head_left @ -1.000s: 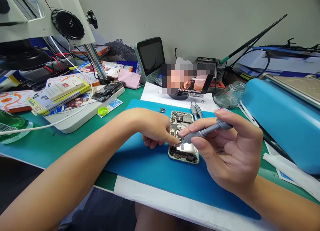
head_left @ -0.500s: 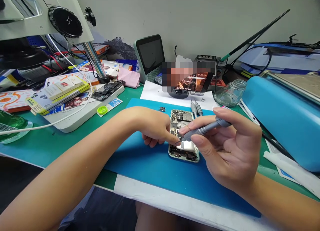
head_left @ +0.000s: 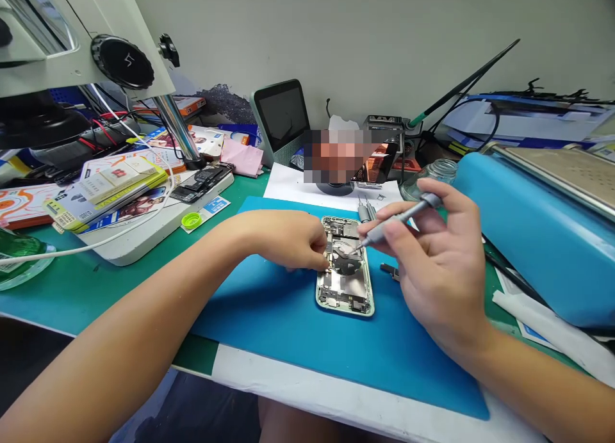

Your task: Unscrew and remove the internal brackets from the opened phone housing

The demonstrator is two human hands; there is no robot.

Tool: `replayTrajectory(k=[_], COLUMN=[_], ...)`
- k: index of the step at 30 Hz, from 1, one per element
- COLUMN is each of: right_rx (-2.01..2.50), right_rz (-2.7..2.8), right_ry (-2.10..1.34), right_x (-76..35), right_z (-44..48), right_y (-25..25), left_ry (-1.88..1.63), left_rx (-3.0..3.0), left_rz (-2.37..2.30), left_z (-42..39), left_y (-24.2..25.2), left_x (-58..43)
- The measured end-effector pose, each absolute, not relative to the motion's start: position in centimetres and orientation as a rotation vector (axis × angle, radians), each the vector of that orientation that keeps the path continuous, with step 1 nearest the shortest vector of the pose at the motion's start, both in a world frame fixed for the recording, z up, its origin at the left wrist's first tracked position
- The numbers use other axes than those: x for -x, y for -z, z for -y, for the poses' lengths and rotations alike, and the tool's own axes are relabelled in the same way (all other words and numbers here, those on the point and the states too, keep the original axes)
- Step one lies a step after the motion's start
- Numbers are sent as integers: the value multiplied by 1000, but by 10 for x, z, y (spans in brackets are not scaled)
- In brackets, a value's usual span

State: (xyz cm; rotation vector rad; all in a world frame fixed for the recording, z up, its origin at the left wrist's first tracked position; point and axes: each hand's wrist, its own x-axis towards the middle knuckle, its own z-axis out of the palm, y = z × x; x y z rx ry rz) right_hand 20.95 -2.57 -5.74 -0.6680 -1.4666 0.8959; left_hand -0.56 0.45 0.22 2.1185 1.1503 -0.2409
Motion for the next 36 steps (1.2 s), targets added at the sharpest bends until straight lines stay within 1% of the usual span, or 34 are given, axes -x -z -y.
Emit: replayTrajectory(k=[6, 11, 21, 36], right_rx=[836, 824, 842, 842], right_rz=[1198, 1202, 1188, 1209], right_ry=[-999, -975, -962, -964], right_x=[-215, -215, -219, -218], right_z=[11, 13, 6, 6], right_y=[56, 56, 59, 61], left_ry=[-222, -437, -554, -562], left_rx=[-2345, -2423, -2451, -2487], left_rz=[-1174, -1174, -1253, -1256], left_z=[-4, 4, 5, 5], left_y=[10, 24, 33, 33], left_x=[-7, -26, -31, -33])
